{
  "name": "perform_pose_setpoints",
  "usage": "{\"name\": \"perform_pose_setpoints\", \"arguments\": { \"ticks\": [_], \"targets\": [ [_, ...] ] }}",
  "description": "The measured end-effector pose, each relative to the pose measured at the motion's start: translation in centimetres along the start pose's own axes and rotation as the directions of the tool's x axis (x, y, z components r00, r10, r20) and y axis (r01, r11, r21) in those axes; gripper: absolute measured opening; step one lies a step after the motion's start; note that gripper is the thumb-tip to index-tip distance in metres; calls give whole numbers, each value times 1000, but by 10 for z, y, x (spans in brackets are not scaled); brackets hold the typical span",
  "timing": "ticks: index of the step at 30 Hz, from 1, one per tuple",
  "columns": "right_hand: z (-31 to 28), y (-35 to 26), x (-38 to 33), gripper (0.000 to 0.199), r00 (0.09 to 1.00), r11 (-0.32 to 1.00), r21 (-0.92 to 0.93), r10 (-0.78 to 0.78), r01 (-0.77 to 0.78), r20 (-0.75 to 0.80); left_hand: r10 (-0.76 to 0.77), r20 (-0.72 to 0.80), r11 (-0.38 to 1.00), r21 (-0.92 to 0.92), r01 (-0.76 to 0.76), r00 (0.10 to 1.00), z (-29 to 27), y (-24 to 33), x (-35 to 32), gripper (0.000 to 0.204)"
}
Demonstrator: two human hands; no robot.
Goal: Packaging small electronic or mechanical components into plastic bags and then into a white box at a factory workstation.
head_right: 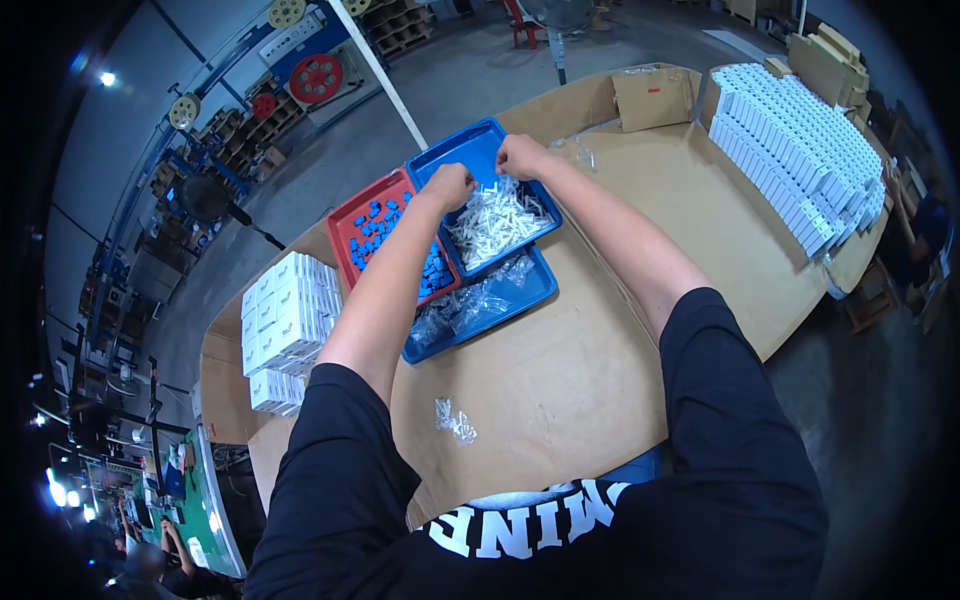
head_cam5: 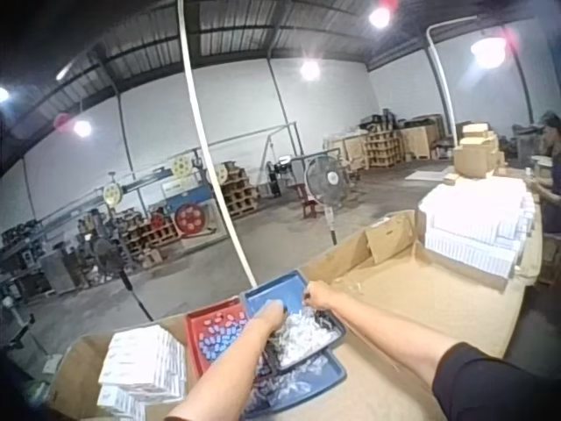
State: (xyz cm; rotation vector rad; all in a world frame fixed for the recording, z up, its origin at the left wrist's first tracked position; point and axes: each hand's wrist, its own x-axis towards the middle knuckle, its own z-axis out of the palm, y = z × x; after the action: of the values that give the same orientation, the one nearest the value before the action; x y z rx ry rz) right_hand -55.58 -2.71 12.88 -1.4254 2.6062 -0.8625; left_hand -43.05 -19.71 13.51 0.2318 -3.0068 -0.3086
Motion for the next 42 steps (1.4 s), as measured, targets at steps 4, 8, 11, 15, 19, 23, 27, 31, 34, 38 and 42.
{"name": "perform_pose_setpoints", "arguments": {
  "ticks": [4,8,11,15,19,23,27,31,34,38,42],
  "targets": [
    [-2,-12,-5,16,994,999,21,-35,37,-103,-1,-129,1000,25,5,992,6,-22,-6,25],
    [-4,-14,-13,17,961,991,60,-100,120,-258,19,-250,997,-64,-36,968,9,-28,-22,23],
    [-1,-19,-26,18,951,992,104,-40,75,-306,-33,-112,961,-278,1,993,5,-27,-41,29],
    [19,-19,-59,16,962,900,435,124,-6,-242,-112,-312,933,-359,-8,943,27,-14,-88,26],
    [74,-41,-136,12,980,879,471,23,73,-195,-71,-349,898,-430,-92,934,63,4,-189,11],
    [132,-66,-204,19,998,877,475,-60,69,-34,-367,-110,879,-364,306,924,102,22,-261,18],
    [153,-73,-221,33,979,982,41,-188,185,80,-208,-283,939,-326,111,936,120,-2,-293,29],
    [149,-81,-238,25,964,973,9,-229,233,-133,-128,-419,984,-167,62,899,89,14,-348,33],
    [145,-111,-261,17,958,952,199,-189,232,-215,-256,-301,943,-287,169,918,93,0,-413,37],
    [165,-153,-322,10,939,863,393,-344,319,-6,-403,-111,843,-432,321,909,89,11,-465,34],
    [188,-196,-352,19,885,797,471,-461,379,68,-367,-89,874,-374,311,926,98,20,-490,26]
  ]
}}
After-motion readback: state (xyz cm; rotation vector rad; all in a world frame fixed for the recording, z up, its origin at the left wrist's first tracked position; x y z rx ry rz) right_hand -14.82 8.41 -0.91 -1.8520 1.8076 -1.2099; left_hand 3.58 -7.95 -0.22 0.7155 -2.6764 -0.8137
